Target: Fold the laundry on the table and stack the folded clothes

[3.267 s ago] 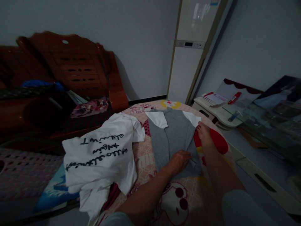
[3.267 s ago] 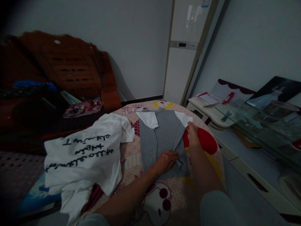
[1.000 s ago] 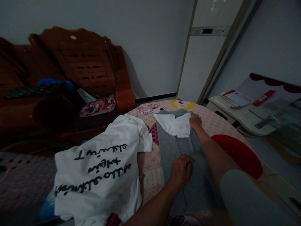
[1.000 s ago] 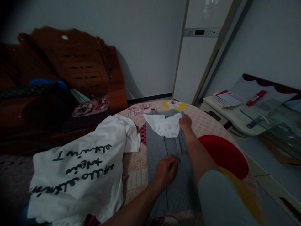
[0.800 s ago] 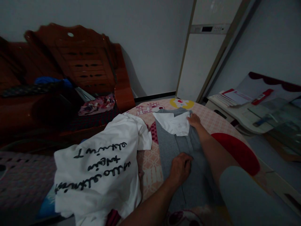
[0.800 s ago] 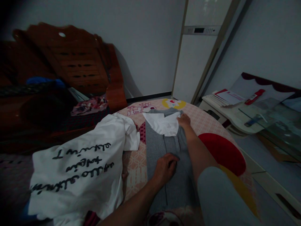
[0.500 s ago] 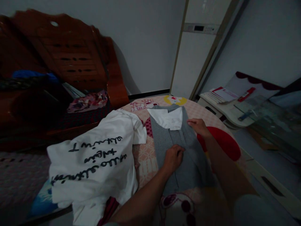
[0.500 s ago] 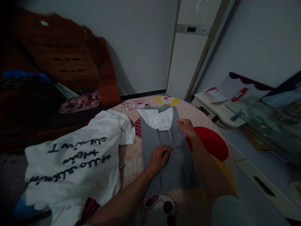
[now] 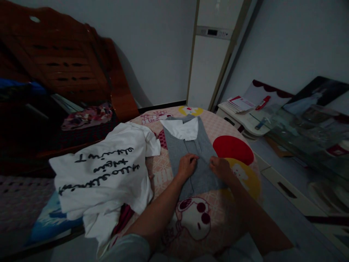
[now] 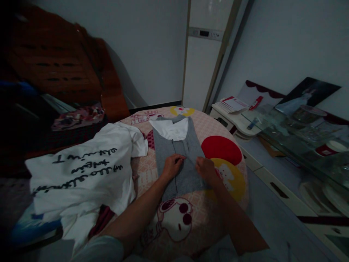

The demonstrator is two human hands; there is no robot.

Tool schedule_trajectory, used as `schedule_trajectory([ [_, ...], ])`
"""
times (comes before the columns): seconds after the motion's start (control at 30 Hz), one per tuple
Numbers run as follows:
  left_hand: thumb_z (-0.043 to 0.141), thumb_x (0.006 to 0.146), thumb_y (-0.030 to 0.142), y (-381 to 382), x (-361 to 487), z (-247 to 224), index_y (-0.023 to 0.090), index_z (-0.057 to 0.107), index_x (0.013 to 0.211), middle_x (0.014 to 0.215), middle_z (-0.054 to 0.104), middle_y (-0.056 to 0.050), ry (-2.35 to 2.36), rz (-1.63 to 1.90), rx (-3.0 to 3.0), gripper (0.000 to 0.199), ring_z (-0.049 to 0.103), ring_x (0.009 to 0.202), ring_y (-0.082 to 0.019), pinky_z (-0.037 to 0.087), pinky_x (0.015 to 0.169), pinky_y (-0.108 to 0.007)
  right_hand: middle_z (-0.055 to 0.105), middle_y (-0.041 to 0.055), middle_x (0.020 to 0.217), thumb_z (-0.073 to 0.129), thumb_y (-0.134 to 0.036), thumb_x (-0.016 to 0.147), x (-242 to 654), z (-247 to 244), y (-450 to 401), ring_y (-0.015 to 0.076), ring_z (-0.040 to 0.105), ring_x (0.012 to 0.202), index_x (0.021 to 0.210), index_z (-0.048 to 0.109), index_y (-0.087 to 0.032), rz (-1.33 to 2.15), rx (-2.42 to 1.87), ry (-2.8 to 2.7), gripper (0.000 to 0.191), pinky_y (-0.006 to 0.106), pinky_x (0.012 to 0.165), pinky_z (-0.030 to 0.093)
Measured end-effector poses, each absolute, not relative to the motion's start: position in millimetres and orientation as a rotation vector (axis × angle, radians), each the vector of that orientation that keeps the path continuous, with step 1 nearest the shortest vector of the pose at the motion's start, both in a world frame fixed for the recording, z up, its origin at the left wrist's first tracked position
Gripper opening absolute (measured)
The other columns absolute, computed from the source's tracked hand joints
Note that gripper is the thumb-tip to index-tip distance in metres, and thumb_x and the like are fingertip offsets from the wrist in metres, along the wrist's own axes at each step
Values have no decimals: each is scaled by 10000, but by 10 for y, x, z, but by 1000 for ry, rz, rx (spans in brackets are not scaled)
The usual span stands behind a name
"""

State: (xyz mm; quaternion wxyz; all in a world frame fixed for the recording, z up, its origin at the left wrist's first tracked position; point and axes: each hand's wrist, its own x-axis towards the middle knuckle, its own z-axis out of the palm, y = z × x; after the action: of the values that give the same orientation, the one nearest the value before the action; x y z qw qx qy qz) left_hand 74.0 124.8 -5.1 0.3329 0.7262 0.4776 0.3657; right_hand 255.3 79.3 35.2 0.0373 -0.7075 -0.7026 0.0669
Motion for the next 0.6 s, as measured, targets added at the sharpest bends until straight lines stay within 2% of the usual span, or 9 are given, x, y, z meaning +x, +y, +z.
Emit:
schedule_trajectory([
  [0.2,568,833,77,1251,732,-73,177,752,929,924,735,-39,1245,966,1909,230,663,848,-159,501,844,-278,685,37,710,618,-236,799,2536,290,854,158,610,670,775,687,-161,554,-1775,-2132,105,244,618,399],
  [0.37,563,827,75,1258,731,-75,179,750,917,928,738,-41,1231,986,1903,232,666,862,-164,503,853,-284,675,29,662,538,-243,855,2540,247,1050,159,621,646,758,693,-166,557,-1688,-2030,198,240,609,445],
  [0.43,558,825,72,1256,727,-72,183,747,922,938,739,-39,1218,1001,1889,240,668,874,-165,505,862,-286,725,69,809,520,-263,875,2510,211,1166,187,664,774,889,717,-162,444,-1679,-1969,222,268,705,495],
  [0.5,555,818,65,1252,723,-82,190,741,931,946,739,-33,1215,1017,1872,251,668,888,-164,505,876,-291,721,130,1064,496,-259,895,2449,128,1256,226,656,1001,1082,701,-146,284,-1674,-1983,300,327,877,501],
  [0.6,557,811,60,1257,724,-128,185,727,945,942,737,-32,1219,1042,1826,249,668,889,-163,512,882,-302,574,159,1376,445,-227,920,2333,-64,1304,268,500,1292,1297,608,-134,75,-1670,-2121,420,426,1088,383],
])
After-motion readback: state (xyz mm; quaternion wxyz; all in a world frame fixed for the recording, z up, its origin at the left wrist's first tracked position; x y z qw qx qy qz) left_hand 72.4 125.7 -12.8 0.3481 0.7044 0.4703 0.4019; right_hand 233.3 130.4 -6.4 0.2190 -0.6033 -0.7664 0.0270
